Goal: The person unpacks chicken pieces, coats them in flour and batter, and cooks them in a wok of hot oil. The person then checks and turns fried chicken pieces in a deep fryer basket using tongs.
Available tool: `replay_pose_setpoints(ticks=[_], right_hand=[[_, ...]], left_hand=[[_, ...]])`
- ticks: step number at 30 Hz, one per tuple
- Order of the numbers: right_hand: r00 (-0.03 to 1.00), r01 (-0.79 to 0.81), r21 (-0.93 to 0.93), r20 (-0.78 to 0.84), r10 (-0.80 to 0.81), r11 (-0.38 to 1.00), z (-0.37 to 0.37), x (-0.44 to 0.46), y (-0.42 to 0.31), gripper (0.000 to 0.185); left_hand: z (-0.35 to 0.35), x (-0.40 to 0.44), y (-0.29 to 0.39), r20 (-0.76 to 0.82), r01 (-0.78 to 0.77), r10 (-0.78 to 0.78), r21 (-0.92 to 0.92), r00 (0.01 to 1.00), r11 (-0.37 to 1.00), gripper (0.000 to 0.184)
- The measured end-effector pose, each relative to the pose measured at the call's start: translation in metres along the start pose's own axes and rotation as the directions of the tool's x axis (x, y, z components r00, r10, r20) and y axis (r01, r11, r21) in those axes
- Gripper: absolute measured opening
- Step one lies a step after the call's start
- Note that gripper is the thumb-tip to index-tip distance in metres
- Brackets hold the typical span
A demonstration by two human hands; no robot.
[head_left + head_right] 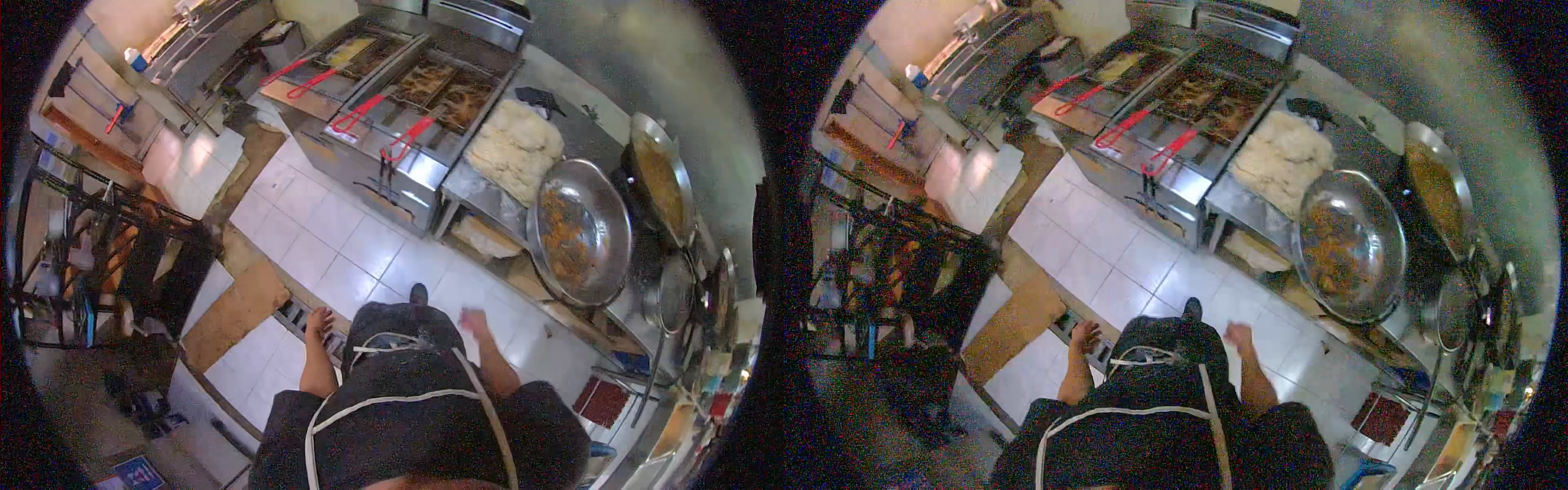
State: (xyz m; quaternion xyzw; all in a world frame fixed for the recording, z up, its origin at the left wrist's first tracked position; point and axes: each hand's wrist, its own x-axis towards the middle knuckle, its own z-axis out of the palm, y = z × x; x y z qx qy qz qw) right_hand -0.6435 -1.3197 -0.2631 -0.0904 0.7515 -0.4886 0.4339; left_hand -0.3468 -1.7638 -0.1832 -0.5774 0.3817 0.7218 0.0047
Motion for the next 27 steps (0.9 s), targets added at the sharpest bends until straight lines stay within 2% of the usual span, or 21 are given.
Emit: replay_pose_setpoints(ticks=[1,2,3,5,7,8,9,10,12,13,14,16,18,19,20,21,22,23,24,25,27], right_hand=[[0.989,-0.130,0.211,-0.037,0.141,0.969,0.011,0.002,-0.104,0.022],[0.994,-0.104,0.250,-0.014,0.111,0.963,0.016,0.029,-0.146,0.025],[0.990,-0.140,0.193,0.044,0.134,0.971,0.022,0.048,-0.210,0.025],[0.972,-0.048,0.243,0.233,-0.010,0.969,0.040,0.079,-0.291,0.025],[0.922,0.088,0.191,0.357,-0.153,0.978,0.068,0.089,-0.372,0.025],[0.896,0.109,0.214,0.402,-0.189,0.971,0.085,0.094,-0.406,0.026],[0.868,0.127,0.233,0.445,-0.222,0.964,0.102,0.098,-0.434,0.027],[0.877,0.131,0.230,0.426,-0.221,0.964,0.118,0.102,-0.458,0.027],[0.858,0.076,0.414,0.436,-0.271,0.907,0.153,0.120,-0.496,0.031],[0.862,0.079,0.420,0.427,-0.274,0.904,0.173,0.137,-0.503,0.031],[0.882,0.052,0.469,0.393,-0.260,0.882,0.190,0.159,-0.512,0.033],[0.911,0.031,0.515,0.339,-0.237,0.857,0.218,0.190,-0.544,0.036],[0.931,0.108,0.794,0.130,-0.341,0.598,0.238,0.218,-0.586,0.038],[0.934,0.130,0.801,0.099,-0.344,0.585,0.244,0.232,-0.600,0.038],[0.963,0.128,0.887,-0.004,-0.270,0.443,0.246,0.248,-0.611,0.034],[0.978,0.145,0.948,-0.095,-0.184,0.282,0.246,0.264,-0.619,0.030],[0.972,0.186,0.948,-0.141,-0.185,0.256,0.244,0.277,-0.619,0.030],[0.969,0.239,0.949,-0.219,-0.113,0.208,0.241,0.289,-0.612,0.030],[0.957,0.291,0.943,-0.288,-0.042,0.164,0.240,0.300,-0.606,0.030],[0.918,0.373,0.863,-0.397,0.001,0.340,0.242,0.303,-0.610,0.026],[0.876,0.457,0.820,-0.481,-0.017,0.346,0.234,0.286,-0.627,0.024]], left_hand=[[-0.022,0.008,-0.009,-0.073,-0.097,0.091,-0.081,0.993,0.992,0.035],[-0.037,0.010,-0.018,-0.148,-0.197,0.175,-0.156,0.974,0.968,0.033],[-0.047,0.009,-0.019,-0.147,-0.190,0.167,-0.162,0.975,0.968,0.033],[-0.062,0.000,-0.014,-0.271,-0.203,0.122,-0.291,0.955,0.935,0.023],[-0.085,0.008,-0.026,-0.263,-0.182,0.116,-0.243,0.958,0.953,0.025],[-0.110,0.012,-0.023,0.032,-0.047,0.062,-0.340,0.998,0.939,0.025],[-0.130,0.024,-0.014,0.330,0.117,0.020,-0.391,0.944,0.913,0.026],[-0.127,0.028,0.008,0.349,0.126,0.017,-0.382,0.937,0.915,0.026],[-0.121,0.025,0.060,-0.005,-0.214,0.219,-0.243,0.976,0.946,0.026],[-0.139,0.057,0.077,0.087,-0.151,0.222,-0.496,0.971,0.855,0.029],[-0.160,0.090,0.101,0.098,-0.154,0.231,-0.491,0.968,0.857,0.029],[-0.170,0.144,0.171,0.007,-0.170,0.183,-0.340,0.983,0.925,0.028],[-0.164,0.186,0.240,-0.089,-0.155,0.141,-0.170,0.986,0.973,0.028],[-0.161,0.208,0.281,-0.133,-0.152,0.141,-0.070,0.981,0.986,0.029],[-0.152,0.229,0.326,-0.169,-0.154,0.158,0.038,0.973,0.987,0.029],[-0.141,0.243,0.368,-0.135,-0.125,0.143,0.133,0.981,0.983,0.029],[-0.130,0.251,0.404,-0.104,-0.096,0.122,0.232,0.987,0.968,0.028],[-0.121,0.260,0.434,-0.073,-0.106,0.130,0.267,0.989,0.958,0.028],[-0.112,0.271,0.461,-0.026,-0.179,0.193,0.280,0.981,0.943,0.029],[-0.101,0.282,0.485,0.025,-0.253,0.256,0.281,0.966,0.926,0.030],[-0.081,0.301,0.521,0.084,-0.309,0.298,0.296,0.951,0.904,0.030]])
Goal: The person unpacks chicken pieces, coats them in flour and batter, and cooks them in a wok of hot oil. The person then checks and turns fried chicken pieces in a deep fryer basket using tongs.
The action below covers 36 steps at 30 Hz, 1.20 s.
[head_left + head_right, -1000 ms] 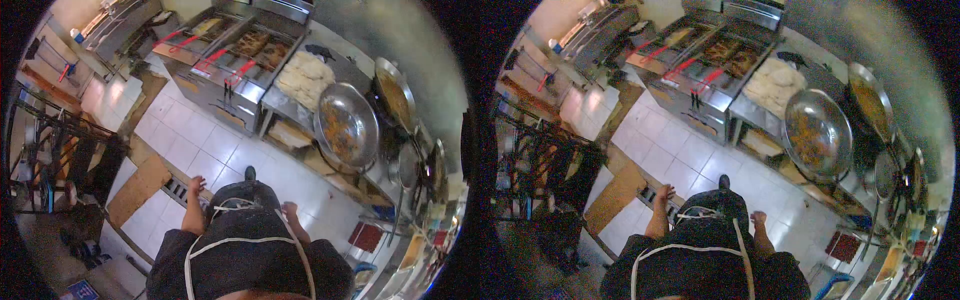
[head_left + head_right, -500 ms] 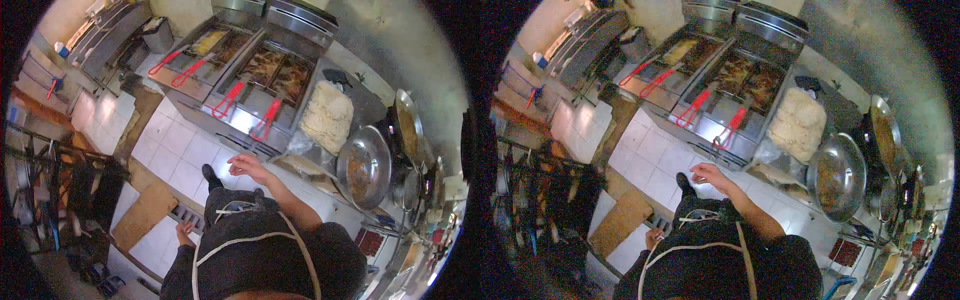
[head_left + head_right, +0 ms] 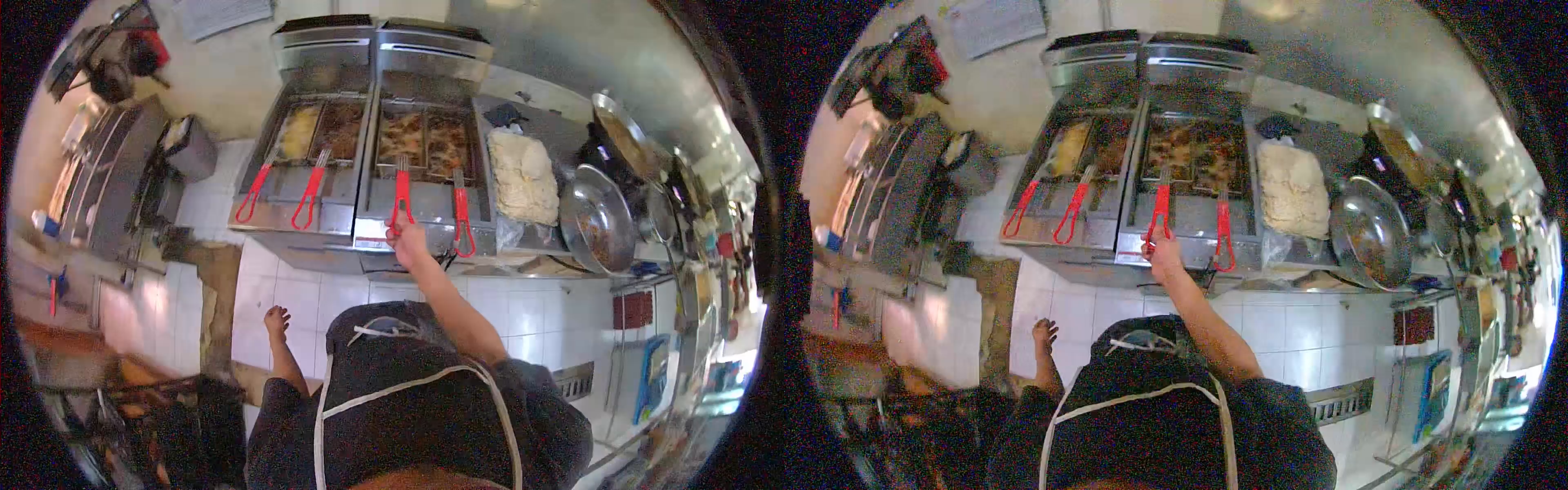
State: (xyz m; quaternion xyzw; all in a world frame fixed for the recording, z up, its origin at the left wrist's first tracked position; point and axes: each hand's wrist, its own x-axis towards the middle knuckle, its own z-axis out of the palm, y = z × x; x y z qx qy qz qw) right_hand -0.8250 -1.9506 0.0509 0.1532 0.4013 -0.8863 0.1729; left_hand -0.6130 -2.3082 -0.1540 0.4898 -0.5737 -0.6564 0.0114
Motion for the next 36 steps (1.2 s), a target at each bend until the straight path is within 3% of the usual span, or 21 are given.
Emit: replay_pose_setpoints(ticks=[3,5,6,9,10,11,13,14,15,17,19,21,23,24,26,28,29,30,31,34,36], right_hand=[[0.992,0.113,-0.004,-0.057,-0.113,0.994,-0.007,-0.016,0.013,0.015],[0.997,0.012,-0.309,-0.074,-0.036,0.951,-0.047,-0.003,0.062,0.013],[0.978,-0.062,-0.469,-0.205,-0.040,0.881,-0.047,-0.007,0.068,0.013],[0.952,-0.021,-0.320,-0.296,-0.079,0.947,-0.002,-0.035,0.035,0.014],[0.956,0.158,-0.327,-0.185,-0.227,0.932,-0.006,-0.024,0.030,0.015],[0.958,0.146,-0.330,-0.188,-0.217,0.933,-0.021,-0.017,0.038,0.015],[0.934,0.058,-0.548,-0.266,-0.240,0.835,-0.054,-0.007,0.069,0.017],[0.929,-0.081,-0.539,-0.346,-0.133,0.838,-0.039,-0.031,0.063,0.019],[0.927,-0.069,-0.533,-0.347,-0.144,0.844,-0.040,-0.034,0.065,0.019],[0.965,0.010,-0.507,-0.219,-0.141,0.862,-0.046,-0.032,0.065,0.022],[0.977,-0.004,-0.519,-0.183,-0.107,0.855,-0.028,-0.043,0.025,0.020],[0.996,-0.047,-0.687,-0.085,-0.015,0.725,-0.025,-0.046,-0.009,0.021],[0.848,0.291,-0.932,0.146,-0.510,0.217,-0.038,-0.054,-0.043,0.025],[0.788,0.298,-0.937,0.134,-0.601,0.182,-0.034,-0.067,-0.070,0.029],[0.722,0.300,-0.942,0.123,-0.681,0.148,-0.045,-0.077,-0.105,0.033],[0.436,0.105,-0.937,0.344,-0.832,-0.332,-0.064,-0.069,-0.119,0.051],[0.431,0.107,-0.938,0.342,-0.835,-0.330,-0.074,-0.064,-0.107,0.051],[0.656,-0.024,-0.957,0.202,-0.727,-0.288,-0.091,-0.061,-0.085,0.061],[0.821,-0.164,-0.948,0.022,-0.570,-0.273,-0.104,-0.059,-0.068,0.070],[0.918,-0.243,-0.921,-0.116,-0.380,-0.305,-0.123,-0.047,-0.075,0.082],[0.914,-0.238,-0.923,-0.107,-0.391,-0.303,-0.108,-0.050,-0.093,0.084]], left_hand=[[0.020,0.020,0.016,0.048,-0.048,0.047,0.021,0.998,0.999,0.030],[0.038,0.016,0.014,0.171,-0.059,0.052,0.032,0.984,0.998,0.027],[0.046,0.006,0.014,0.179,-0.030,0.017,0.065,0.984,0.997,0.025],[0.046,0.012,-0.042,0.310,-0.089,0.064,0.069,0.948,0.994,0.025],[0.042,0.016,-0.069,0.358,0.020,-0.011,-0.023,0.933,1.000,0.025],[0.027,0.011,-0.094,0.410,0.136,-0.085,-0.098,0.908,0.986,0.026],[0.003,-0.031,-0.118,0.380,0.092,-0.114,0.076,0.918,0.993,0.024],[-0.012,-0.013,-0.165,0.294,0.125,-0.194,0.240,0.936,0.963,0.024],[-0.023,-0.003,-0.202,0.205,0.177,-0.272,0.390,0.940,0.904,0.024],[-0.045,-0.018,-0.224,0.208,0.345,-0.331,-0.037,0.920,0.938,0.025],[-0.045,-0.023,-0.227,0.237,0.359,-0.350,0.008,0.906,0.933,0.025],[-0.055,-0.023,-0.220,0.275,0.362,-0.371,0.085,0.887,0.928,0.024],[-0.064,-0.017,-0.200,0.302,0.352,-0.383,0.154,0.873,0.923,0.024],[-0.062,-0.014,-0.193,0.313,0.351,-0.392,0.181,0.865,0.919,0.023],[-0.040,0.031,-0.172,0.537,0.504,-0.473,0.101,0.698,0.858,0.026],[0.007,0.044,-0.137,0.510,0.364,-0.410,0.193,0.756,0.911,0.032],[0.040,0.023,-0.106,0.457,0.222,-0.319,0.253,0.830,0.941,0.039],[0.081,-0.020,-0.050,0.396,0.087,-0.222,0.333,0.891,0.939,0.045],[0.111,-0.043,-0.011,0.531,0.079,-0.213,0.264,0.820,0.961,0.052],[0.193,-0.110,0.092,0.861,0.160,-0.135,0.063,0.491,0.985,0.079],[0.239,-0.164,0.145,0.912,0.280,-0.081,-0.038,0.402,0.959,0.066]])
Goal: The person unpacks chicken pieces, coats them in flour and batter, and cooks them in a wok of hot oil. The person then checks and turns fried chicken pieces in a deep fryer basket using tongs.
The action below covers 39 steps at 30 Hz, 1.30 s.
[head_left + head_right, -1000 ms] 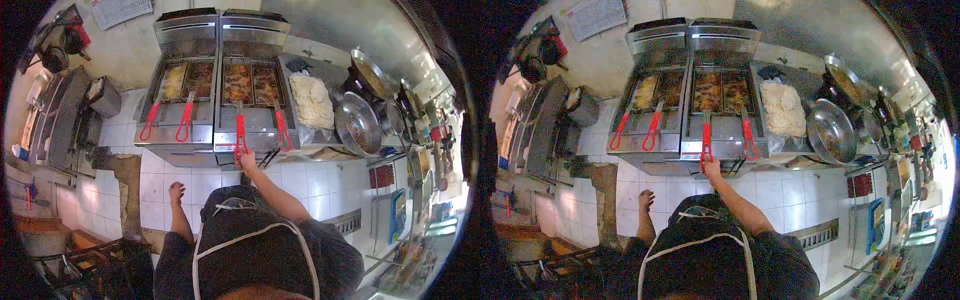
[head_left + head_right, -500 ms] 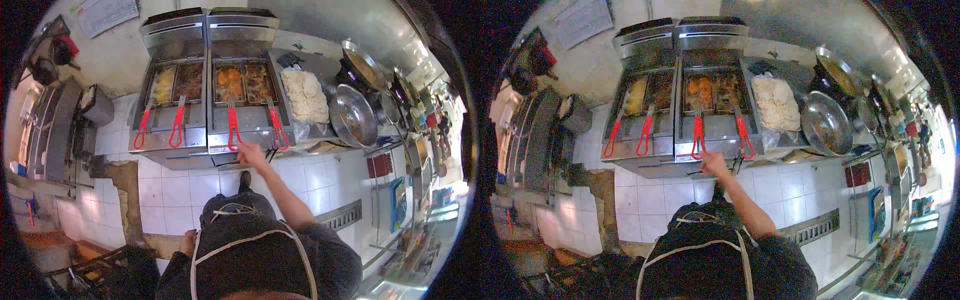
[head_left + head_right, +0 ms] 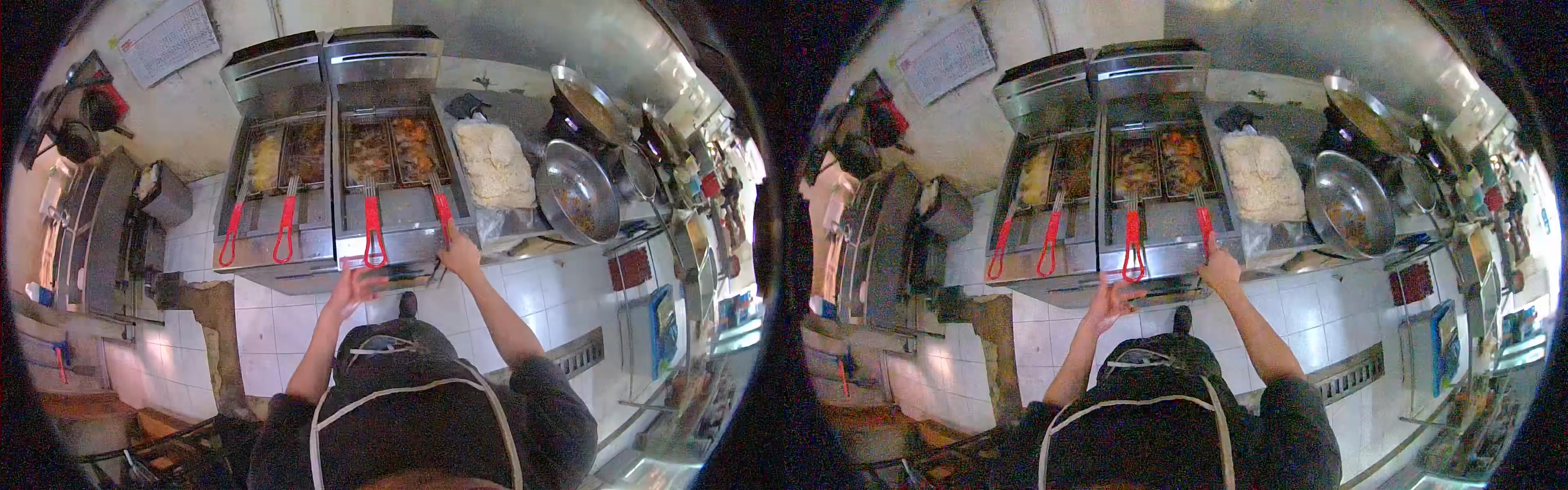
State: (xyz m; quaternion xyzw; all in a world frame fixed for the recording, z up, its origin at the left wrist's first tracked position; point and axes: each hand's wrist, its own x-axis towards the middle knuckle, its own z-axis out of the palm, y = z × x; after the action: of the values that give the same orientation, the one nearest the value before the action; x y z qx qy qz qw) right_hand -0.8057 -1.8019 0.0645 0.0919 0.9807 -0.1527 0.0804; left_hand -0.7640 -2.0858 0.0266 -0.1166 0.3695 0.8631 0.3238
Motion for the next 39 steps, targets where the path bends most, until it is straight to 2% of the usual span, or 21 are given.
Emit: replay_pose_setpoints(ticks=[3,5,7,8,10,13,14,17,22,24,27,28,29,30,31,32,33,34,36,37,39], right_hand=[[0.999,0.020,0.077,-0.027,-0.018,0.997,-0.003,0.008,-0.003,0.089],[0.998,0.035,0.151,-0.058,-0.026,0.988,0.010,0.004,-0.001,0.090],[0.983,0.027,0.164,-0.185,0.004,0.986,0.039,-0.018,0.000,0.084],[0.998,-0.018,0.129,-0.053,0.025,0.991,0.052,-0.016,0.009,0.081],[0.992,-0.034,0.190,-0.110,0.056,0.981,0.043,-0.016,0.010,0.080],[0.985,-0.047,0.244,-0.148,0.086,0.969,0.001,0.000,0.004,0.080],[0.988,-0.061,0.256,-0.125,0.096,0.965,-0.001,0.001,-0.002,0.080],[0.989,-0.015,0.224,-0.141,0.048,0.975,0.030,-0.014,-0.008,0.077],[0.944,0.167,0.340,-0.328,-0.050,0.925,0.037,-0.045,0.012,0.071],[0.720,0.393,0.288,-0.687,-0.097,0.873,0.037,-0.055,0.026,0.063],[0.812,0.199,0.570,-0.551,0.191,0.797,0.073,-0.076,0.070,0.048],[0.913,0.044,0.764,-0.293,0.285,0.644,0.091,-0.090,0.089,0.041],[0.935,-0.171,0.864,-0.010,0.356,0.473,0.109,-0.104,0.108,0.034],[0.913,-0.336,0.783,0.135,0.384,0.523,0.170,-0.120,0.167,0.025],[0.872,-0.477,0.665,0.277,0.404,0.574,0.228,-0.135,0.222,0.019],[0.875,-0.448,0.851,0.354,0.329,0.275,0.254,-0.177,0.246,0.020],[0.856,-0.500,0.825,0.423,0.297,0.265,0.273,-0.211,0.272,0.020],[0.890,-0.455,0.790,0.416,0.185,0.412,0.291,-0.241,0.299,0.020],[0.936,0.219,0.527,0.126,-0.330,0.821,0.333,-0.287,0.352,0.021],[0.857,0.489,0.344,-0.016,-0.516,0.801,0.353,-0.296,0.375,0.021],[0.962,-0.063,0.854,0.189,-0.195,0.516,0.351,-0.321,0.361,0.025]], left_hand=[[0.024,0.047,0.016,0.034,-0.021,0.012,0.302,0.999,0.953,0.048],[0.040,0.062,0.016,0.034,-0.189,0.199,0.500,0.979,0.845,0.036],[0.044,0.054,-0.010,-0.047,-0.166,0.207,0.435,0.977,0.885,0.032],[0.019,0.065,-0.037,-0.108,-0.146,0.224,0.481,0.969,0.864,0.032],[0.000,0.059,-0.056,-0.265,-0.048,0.204,0.497,0.943,0.866,0.032],[0.007,0.048,-0.018,-0.303,-0.038,0.208,0.484,0.930,0.874,0.029],[0.027,0.041,-0.008,-0.225,-0.243,0.358,0.415,0.906,0.877,0.028],[-0.008,0.061,-0.037,-0.149,-0.087,0.210,0.579,0.966,0.811,0.039],[-0.009,0.004,-0.046,-0.158,-0.011,0.086,0.423,0.984,0.906,0.045],[-0.038,-0.019,-0.049,-0.207,0.048,0.041,0.407,0.977,0.912,0.045],[-0.177,-0.018,-0.119,-0.347,0.143,0.029,0.460,0.937,0.876,0.038],[-0.245,-0.015,-0.155,-0.390,0.158,0.061,0.503,0.919,0.850,0.038],[-0.333,-0.018,-0.204,-0.257,0.104,0.182,0.801,0.949,0.589,0.035],[-0.366,-0.041,-0.218,-0.445,0.430,-0.008,0.860,0.895,0.276,0.031],[-0.384,-0.067,-0.225,-0.600,0.581,-0.199,0.800,0.775,-0.150,0.027],[-0.357,-0.108,-0.212,-0.510,0.566,-0.262,0.648,0.819,0.510,0.026],[-0.298,-0.161,-0.181,-0.412,0.403,-0.323,0.123,0.852,0.907,0.024],[-0.291,-0.161,-0.186,-0.481,0.380,-0.277,0.130,0.832,0.916,0.023],[-0.278,-0.166,-0.189,-0.664,0.333,-0.141,0.172,0.734,0.927,0.020],[-0.286,-0.168,-0.198,-0.662,0.335,-0.133,0.188,0.738,0.923,0.020],[-0.312,-0.175,-0.228,-0.739,0.199,0.147,0.358,0.658,0.912,0.019]])
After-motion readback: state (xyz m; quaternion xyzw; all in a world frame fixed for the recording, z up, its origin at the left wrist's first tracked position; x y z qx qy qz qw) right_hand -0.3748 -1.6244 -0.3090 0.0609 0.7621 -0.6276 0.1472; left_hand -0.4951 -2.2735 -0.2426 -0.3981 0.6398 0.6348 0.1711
